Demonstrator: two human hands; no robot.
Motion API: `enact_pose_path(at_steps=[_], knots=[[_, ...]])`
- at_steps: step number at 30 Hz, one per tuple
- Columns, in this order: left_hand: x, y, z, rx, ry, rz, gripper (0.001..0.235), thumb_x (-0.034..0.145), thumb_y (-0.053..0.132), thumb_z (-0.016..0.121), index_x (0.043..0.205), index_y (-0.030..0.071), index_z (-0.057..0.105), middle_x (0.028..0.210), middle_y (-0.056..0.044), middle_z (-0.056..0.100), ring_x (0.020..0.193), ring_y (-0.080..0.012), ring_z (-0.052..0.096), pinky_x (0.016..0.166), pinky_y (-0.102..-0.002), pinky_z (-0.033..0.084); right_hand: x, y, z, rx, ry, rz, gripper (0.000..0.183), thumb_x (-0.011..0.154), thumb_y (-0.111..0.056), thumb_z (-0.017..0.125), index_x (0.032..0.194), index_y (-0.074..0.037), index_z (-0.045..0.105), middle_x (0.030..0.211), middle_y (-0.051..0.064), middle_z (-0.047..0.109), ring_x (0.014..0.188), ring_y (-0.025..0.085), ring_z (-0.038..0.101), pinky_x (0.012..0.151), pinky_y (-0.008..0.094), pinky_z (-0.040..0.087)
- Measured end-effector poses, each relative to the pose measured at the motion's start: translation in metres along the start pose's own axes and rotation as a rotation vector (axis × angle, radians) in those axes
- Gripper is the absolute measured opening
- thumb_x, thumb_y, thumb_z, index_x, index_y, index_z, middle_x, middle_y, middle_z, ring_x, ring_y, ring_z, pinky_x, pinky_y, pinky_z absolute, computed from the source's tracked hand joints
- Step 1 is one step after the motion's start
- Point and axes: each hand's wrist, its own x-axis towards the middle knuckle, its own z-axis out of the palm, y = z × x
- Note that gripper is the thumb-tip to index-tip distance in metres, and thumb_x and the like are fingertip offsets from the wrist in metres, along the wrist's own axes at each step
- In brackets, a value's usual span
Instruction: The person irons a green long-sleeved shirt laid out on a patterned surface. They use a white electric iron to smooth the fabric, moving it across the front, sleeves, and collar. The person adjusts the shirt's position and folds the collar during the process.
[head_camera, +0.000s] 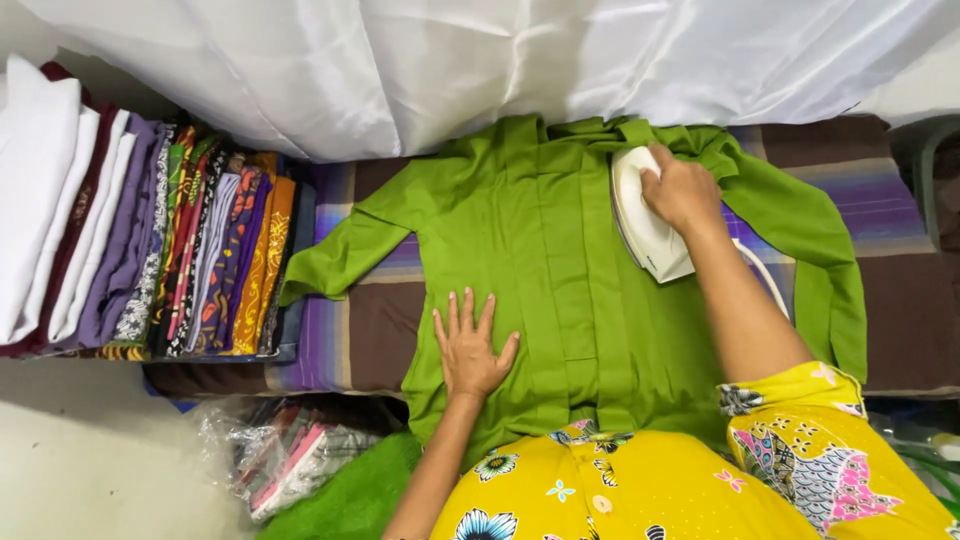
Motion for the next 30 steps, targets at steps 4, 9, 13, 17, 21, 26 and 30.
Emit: enact_pose_path(at_steps=[4,9,13,17,21,26,30], knots=[[-0.003,0.0,0.002,-0.014,-0.005,-0.005,0.07,0.087,0.06,0.059,0.146,0.023,0.056,0.156,-0.017,0.046,0.149,-0.0424,0.035,0.12,-0.066,0.016,-0.022,-0.009,-0.013,0.036,-0.025,0.017,0.058,0.102,-0.04,0.048,0.157,-0.023,0.047,0.123,0.039,0.066,0.12,0.056,0.061,0.1,0.066,0.046],[-0.002,-0.002,0.002,0.003,0.025,0.012,0.071,0.085,0.06,0.062,0.145,0.022,0.057,0.154,-0.017,0.049,0.148,-0.0422,0.037,0.12,-0.066,0.019,-0.066,-0.006,-0.035,0.055,-0.095,0.005,0.059,0.101,-0.033,0.05,0.157,-0.014,0.048,0.13,0.042,0.062,0.126,0.058,0.056,0.107,0.067,0.041],[-0.003,-0.003,0.008,0.005,0.024,0.018,0.072,0.084,0.06,0.063,0.145,0.022,0.057,0.154,-0.017,0.049,0.149,-0.0418,0.036,0.12,-0.067,0.018,-0.119,-0.038,-0.056,0.118,-0.082,0.011,0.057,0.103,-0.031,0.048,0.158,-0.017,0.045,0.131,0.041,0.062,0.127,0.057,0.055,0.108,0.067,0.04],[-0.004,-0.002,0.005,-0.005,0.042,0.018,0.071,0.084,0.059,0.063,0.145,0.022,0.058,0.153,-0.017,0.049,0.148,-0.0421,0.038,0.12,-0.066,0.019,-0.126,-0.062,-0.04,0.1,-0.138,-0.009,0.056,0.102,-0.033,0.047,0.157,-0.021,0.044,0.125,0.041,0.064,0.123,0.058,0.058,0.106,0.065,0.043],[-0.002,-0.001,0.001,-0.015,0.047,0.015,0.07,0.085,0.058,0.062,0.144,0.021,0.059,0.153,-0.018,0.05,0.147,-0.0421,0.038,0.12,-0.066,0.019,-0.085,-0.062,-0.013,0.08,-0.123,0.038,0.057,0.103,-0.035,0.046,0.158,-0.022,0.042,0.124,0.041,0.064,0.122,0.057,0.059,0.103,0.066,0.045],[-0.003,-0.003,0.004,-0.014,0.042,0.011,0.07,0.085,0.059,0.063,0.144,0.022,0.059,0.154,-0.017,0.049,0.148,-0.0417,0.038,0.12,-0.066,0.019,-0.023,-0.051,0.002,0.064,-0.053,0.029,0.057,0.103,-0.039,0.047,0.157,-0.02,0.044,0.123,0.041,0.064,0.12,0.057,0.06,0.101,0.066,0.046],[-0.002,-0.004,0.006,-0.011,0.05,0.014,0.069,0.085,0.058,0.063,0.144,0.021,0.059,0.153,-0.017,0.05,0.147,-0.0423,0.039,0.119,-0.066,0.02,-0.005,-0.037,0.017,0.088,-0.049,-0.023,0.057,0.104,-0.037,0.044,0.153,-0.009,0.044,0.12,0.044,0.064,0.118,0.059,0.06,0.1,0.068,0.045]])
